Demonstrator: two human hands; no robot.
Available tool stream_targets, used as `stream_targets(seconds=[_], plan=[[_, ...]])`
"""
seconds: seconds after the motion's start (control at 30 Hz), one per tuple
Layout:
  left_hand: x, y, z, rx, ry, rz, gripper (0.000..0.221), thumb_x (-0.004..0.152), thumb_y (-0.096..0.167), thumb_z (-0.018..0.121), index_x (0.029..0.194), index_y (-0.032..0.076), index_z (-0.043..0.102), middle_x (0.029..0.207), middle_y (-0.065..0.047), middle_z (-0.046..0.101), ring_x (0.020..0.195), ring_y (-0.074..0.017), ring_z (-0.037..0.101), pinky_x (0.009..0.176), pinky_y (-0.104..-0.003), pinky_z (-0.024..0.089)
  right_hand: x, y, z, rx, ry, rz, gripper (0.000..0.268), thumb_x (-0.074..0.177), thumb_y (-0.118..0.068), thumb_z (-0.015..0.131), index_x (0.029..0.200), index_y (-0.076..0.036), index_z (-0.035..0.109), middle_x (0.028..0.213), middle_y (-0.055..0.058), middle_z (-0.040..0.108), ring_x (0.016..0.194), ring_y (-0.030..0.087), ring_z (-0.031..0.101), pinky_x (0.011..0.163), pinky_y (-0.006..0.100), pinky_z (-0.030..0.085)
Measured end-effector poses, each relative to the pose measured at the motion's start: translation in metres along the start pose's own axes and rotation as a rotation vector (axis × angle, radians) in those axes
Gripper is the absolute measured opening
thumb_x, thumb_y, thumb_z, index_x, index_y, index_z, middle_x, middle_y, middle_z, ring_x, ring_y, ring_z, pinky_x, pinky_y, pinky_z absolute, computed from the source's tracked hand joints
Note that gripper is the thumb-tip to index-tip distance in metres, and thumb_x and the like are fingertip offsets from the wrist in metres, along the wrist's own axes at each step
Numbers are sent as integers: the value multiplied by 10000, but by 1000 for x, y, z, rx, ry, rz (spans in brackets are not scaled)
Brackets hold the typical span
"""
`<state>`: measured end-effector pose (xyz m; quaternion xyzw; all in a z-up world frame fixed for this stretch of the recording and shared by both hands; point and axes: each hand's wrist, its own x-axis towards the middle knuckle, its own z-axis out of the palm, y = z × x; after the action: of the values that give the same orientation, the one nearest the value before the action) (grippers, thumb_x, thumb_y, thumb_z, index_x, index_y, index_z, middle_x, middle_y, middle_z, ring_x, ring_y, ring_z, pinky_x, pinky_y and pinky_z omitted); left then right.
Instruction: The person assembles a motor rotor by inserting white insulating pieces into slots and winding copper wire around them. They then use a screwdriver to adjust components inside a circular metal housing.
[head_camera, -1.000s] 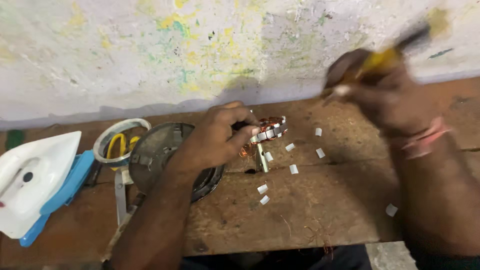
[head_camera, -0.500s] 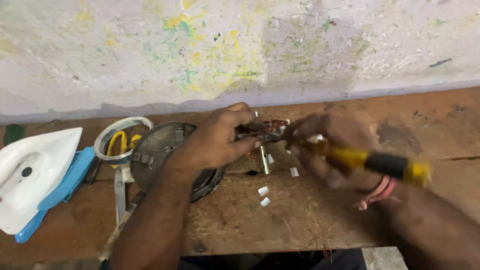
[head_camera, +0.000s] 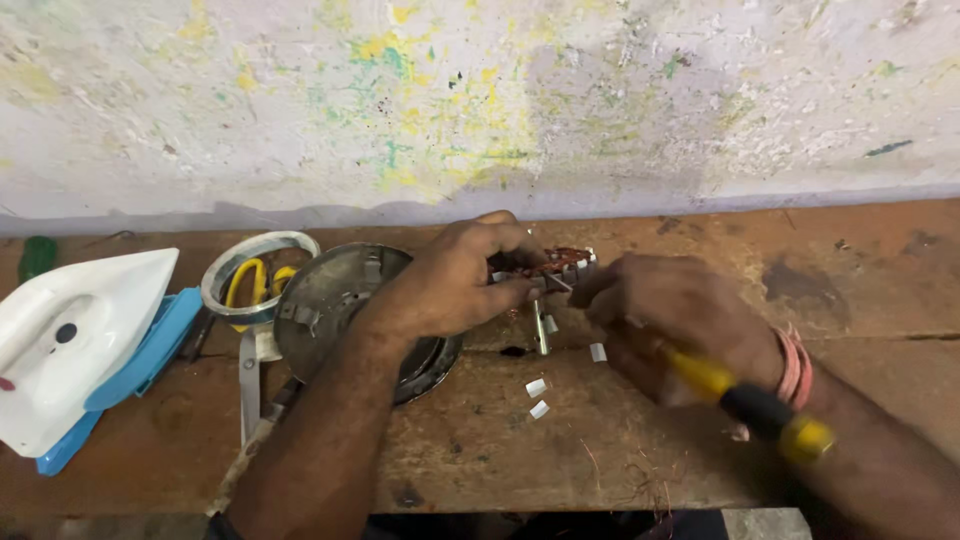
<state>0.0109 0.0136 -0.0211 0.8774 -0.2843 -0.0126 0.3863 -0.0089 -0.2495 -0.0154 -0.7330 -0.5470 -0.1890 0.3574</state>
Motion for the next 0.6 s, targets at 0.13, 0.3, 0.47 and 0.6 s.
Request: stream_targets(seconds=[0.13, 0.3, 0.47, 0.6], plan=[[3, 1, 4, 16, 40, 100, 275, 841, 131, 802, 1101, 76, 734, 1087, -70, 676, 1047, -220, 674, 903, -362, 553, 4, -6, -7, 4, -101, -11, 271, 705, -220, 746, 878, -57, 614, 925, 129, 711, 809, 257, 711, 689, 368, 587], [2, 3, 5, -42, 24, -16, 298, 848, 119, 782, 1140, 102, 729, 1032, -43, 690, 937, -167, 702, 841, -318, 591, 10, -34, 22, -386, -190, -68, 153, 746, -196, 709, 812, -96, 614, 818, 60, 601, 814, 256, 584, 642, 415, 540], [1, 1, 4, -81, 47, 29, 338, 859, 113, 787, 1184, 79, 702, 1004, -51, 679, 898, -162, 673, 815, -312, 579, 3, -29, 54, -418, -369, -9, 165, 725, -139, 695, 872, -73, 661, 929, 44, 631, 917, 257, 556, 613, 393, 532], [1, -2, 5, -58, 33, 33, 275, 863, 121, 789, 1123, 68, 718, 993, -50, 676, 908, -163, 671, 807, -320, 573, 2, -23, 51, -365, -311, -46, 270, 685, -135, 708, 950, -92, 698, 963, 30, 654, 948, 257, 579, 653, 396, 540]])
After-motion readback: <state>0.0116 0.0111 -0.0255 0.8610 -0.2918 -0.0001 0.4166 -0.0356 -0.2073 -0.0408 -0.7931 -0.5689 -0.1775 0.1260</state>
